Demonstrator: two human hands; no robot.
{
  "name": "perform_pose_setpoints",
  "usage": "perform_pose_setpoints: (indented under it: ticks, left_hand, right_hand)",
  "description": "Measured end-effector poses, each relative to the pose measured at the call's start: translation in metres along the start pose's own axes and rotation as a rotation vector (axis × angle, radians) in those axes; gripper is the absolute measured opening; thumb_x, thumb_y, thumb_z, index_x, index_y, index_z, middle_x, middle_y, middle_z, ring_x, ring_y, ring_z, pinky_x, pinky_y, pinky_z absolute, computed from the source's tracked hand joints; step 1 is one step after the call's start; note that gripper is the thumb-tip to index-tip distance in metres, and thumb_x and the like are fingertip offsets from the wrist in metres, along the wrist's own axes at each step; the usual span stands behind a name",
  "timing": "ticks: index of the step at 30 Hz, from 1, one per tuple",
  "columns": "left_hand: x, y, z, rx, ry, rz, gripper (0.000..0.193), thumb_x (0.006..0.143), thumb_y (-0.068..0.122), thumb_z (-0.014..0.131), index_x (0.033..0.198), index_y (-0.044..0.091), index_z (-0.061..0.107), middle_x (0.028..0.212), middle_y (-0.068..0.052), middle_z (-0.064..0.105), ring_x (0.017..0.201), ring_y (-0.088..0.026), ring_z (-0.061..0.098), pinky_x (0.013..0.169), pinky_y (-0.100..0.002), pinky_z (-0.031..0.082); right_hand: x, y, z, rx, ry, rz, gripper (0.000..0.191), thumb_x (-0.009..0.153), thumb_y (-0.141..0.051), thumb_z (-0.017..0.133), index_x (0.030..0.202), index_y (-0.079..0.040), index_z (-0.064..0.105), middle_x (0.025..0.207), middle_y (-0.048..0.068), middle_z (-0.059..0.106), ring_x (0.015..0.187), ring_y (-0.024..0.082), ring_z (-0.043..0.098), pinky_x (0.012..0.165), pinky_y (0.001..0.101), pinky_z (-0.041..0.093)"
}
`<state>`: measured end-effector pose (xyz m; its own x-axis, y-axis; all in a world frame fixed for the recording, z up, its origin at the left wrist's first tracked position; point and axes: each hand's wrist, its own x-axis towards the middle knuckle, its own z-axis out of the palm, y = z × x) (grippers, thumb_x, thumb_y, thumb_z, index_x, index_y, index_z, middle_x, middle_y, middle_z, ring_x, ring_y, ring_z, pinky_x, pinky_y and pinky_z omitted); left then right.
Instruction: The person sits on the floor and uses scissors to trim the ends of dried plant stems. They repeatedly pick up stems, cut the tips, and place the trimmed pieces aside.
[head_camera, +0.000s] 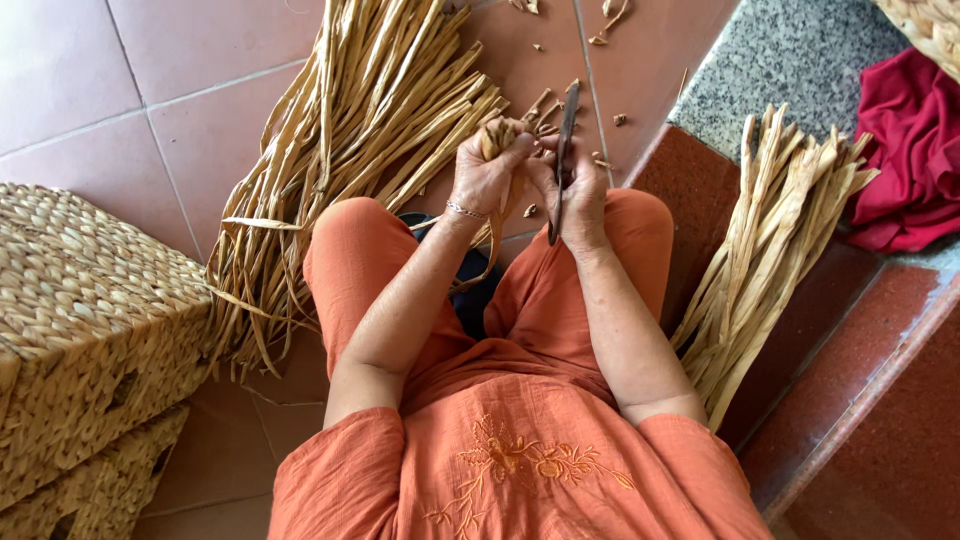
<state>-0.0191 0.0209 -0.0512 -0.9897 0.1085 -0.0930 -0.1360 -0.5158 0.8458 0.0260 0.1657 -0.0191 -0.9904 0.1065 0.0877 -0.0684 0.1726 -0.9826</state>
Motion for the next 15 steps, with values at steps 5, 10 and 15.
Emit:
perform_pose_setpoints:
  ticks: [5,10,15]
  left_hand:
    - [0.008,0.009,-0.017,0.087,0.051,-0.030,0.010,0.098,0.010,0.074,0.105,0.004,0.073,0.085,0.000,0.073,0.073,-0.007,0.065,0.064,-0.024,0.055]
    - [0.011,0.008,-0.022,0.154,0.065,0.010,0.008,0.098,0.008,0.076,0.104,0.004,0.074,0.085,0.001,0.072,0.075,-0.005,0.064,0.065,-0.022,0.054]
    - [0.013,0.008,-0.027,0.240,-0.032,-0.009,0.005,0.096,0.007,0.075,0.099,0.005,0.072,0.083,0.003,0.072,0.072,-0.004,0.066,0.062,-0.021,0.055]
  right_hand:
    - [0.002,0.003,0.003,0.009,-0.179,0.061,0.050,0.103,-0.044,0.065,0.134,-0.006,0.061,0.087,-0.005,0.058,0.077,0.005,0.056,0.067,0.0224,0.050]
    - [0.001,-0.004,-0.001,-0.224,-0.301,0.083,0.071,0.105,-0.064,0.043,0.141,-0.005,0.056,0.080,0.000,0.060,0.077,0.011,0.063,0.071,0.0278,0.053]
    - [0.000,-0.014,0.000,-0.367,-0.308,-0.050,0.077,0.109,-0.067,0.030,0.141,-0.003,0.056,0.093,0.009,0.071,0.092,0.024,0.073,0.084,0.0373,0.056]
